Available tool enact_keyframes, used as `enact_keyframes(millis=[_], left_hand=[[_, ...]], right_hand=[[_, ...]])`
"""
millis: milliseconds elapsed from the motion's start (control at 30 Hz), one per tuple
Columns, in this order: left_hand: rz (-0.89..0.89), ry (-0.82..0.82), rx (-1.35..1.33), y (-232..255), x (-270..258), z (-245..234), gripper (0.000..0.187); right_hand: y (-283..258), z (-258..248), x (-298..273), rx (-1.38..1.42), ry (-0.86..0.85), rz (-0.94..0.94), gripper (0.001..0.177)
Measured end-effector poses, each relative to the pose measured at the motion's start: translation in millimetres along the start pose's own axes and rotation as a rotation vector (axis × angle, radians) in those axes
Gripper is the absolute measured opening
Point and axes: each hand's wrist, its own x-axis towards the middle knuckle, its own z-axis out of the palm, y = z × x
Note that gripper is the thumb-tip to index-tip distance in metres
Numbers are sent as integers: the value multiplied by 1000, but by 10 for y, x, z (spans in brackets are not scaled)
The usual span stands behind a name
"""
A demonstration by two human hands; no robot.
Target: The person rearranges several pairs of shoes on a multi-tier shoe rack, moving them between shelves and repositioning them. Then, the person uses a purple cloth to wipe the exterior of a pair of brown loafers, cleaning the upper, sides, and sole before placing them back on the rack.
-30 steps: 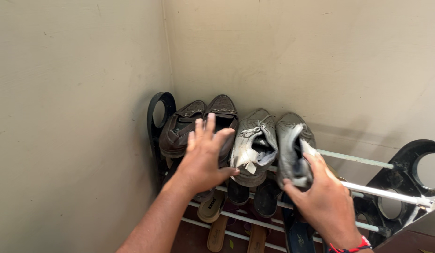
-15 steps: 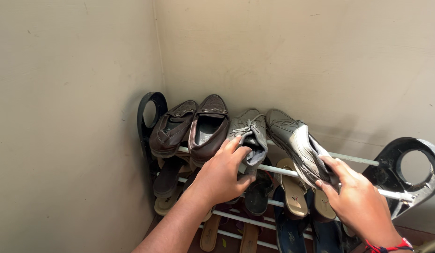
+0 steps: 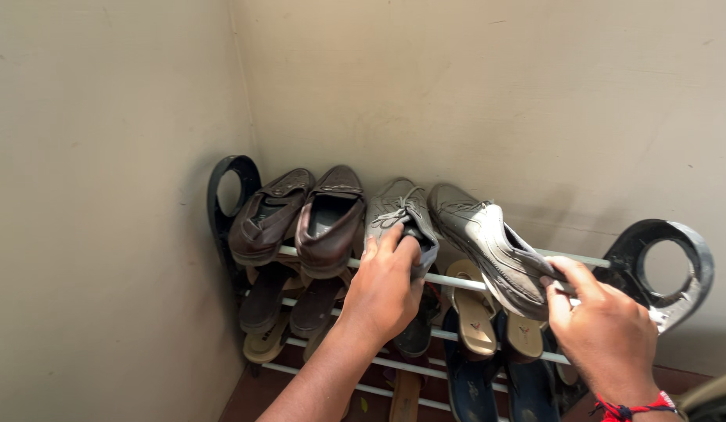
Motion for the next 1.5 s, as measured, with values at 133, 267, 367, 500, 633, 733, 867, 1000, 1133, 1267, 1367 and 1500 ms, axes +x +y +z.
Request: enact_keyframes(millis=[133,267,367,500,633,733,867,1000,1133,1267,1367,1500], left_hand=[[-14,106,-56,57,36,90,57],[-160,134,-44,95,89,112,74],[-334,47,-57,95,134,96,82],[-400,13,-74,92,133,75,85],[-385,28,-74,107,106,39,92],[-466,-28,-90,117,90,5,97],[-428,-44,-27,132,61,-12,110],[-397,-58,4,142,49,4,108],[-382,-50,16,111,53,20,101],[-393,-51,19,134,81,38,105],[-432,-57,20,151,91,18,111],[-462,-67,-28,147,75,26,106]], right_hand=[[325,-6,22,-11,91,38,36],[690,-9,70,-86,100,104,37],[892,15,100,-29,-31,178,61],[1030,85,111,181,-110,81,94],[1024,139,115,284,-193,47,115],[947,149,95,357,-242,135,118],[785,86,84,390,-220,202,111],[629,-15,111,206,-258,310,92],[517,-49,111,119,-192,305,92],[563,-110,110,-19,-210,397,93],[641,-156,118,-97,-157,422,98],[739,-161,49,-192,-92,475,97]])
